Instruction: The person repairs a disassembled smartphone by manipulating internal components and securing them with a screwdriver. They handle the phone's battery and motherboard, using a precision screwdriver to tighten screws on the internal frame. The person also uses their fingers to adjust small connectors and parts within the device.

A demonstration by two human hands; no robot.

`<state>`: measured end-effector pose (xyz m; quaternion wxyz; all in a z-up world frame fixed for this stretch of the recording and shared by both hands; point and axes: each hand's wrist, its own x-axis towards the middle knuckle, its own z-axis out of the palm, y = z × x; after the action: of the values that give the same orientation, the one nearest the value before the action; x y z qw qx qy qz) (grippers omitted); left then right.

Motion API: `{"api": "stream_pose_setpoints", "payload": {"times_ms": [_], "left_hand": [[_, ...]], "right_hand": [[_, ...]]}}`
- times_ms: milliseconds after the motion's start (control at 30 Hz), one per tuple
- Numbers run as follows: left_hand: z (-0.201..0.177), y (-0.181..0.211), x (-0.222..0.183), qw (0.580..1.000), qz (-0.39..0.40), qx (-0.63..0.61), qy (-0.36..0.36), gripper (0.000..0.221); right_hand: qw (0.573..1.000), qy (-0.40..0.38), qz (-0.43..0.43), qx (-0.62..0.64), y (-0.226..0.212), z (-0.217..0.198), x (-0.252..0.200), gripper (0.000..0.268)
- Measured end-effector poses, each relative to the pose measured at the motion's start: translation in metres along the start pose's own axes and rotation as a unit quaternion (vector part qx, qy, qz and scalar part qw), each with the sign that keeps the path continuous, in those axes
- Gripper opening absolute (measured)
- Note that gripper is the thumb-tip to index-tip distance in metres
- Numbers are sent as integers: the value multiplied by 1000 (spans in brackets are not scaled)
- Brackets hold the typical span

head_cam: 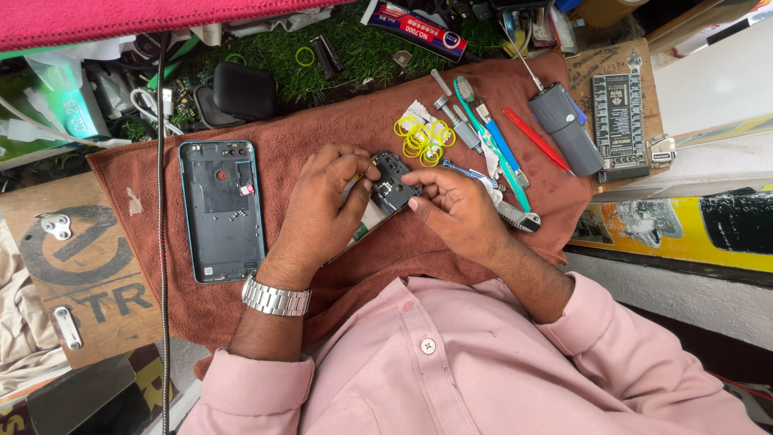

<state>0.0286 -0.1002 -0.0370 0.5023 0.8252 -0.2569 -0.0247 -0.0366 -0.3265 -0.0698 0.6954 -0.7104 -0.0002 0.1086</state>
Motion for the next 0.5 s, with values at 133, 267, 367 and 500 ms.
{"api": "stream_pose_setpoints", "payload": {"times_ms": [133,267,367,500], "left_hand": [[-1,-1,0,1000,3,1,-1,16],[-3,2,0,1000,-1,-4,1,13],[-2,0,0,1000,-2,-6,5,13],[-1,-1,0,1000,-7,-3,13,20]], "right_hand": [[975,10,-82,-208,-17,6,-1,27],[965,8,-89,-246,-30,11,1,30],[956,10,-105,-274,-33,10,2,32],[952,1,-89,-293,-33,8,3,32]]}}
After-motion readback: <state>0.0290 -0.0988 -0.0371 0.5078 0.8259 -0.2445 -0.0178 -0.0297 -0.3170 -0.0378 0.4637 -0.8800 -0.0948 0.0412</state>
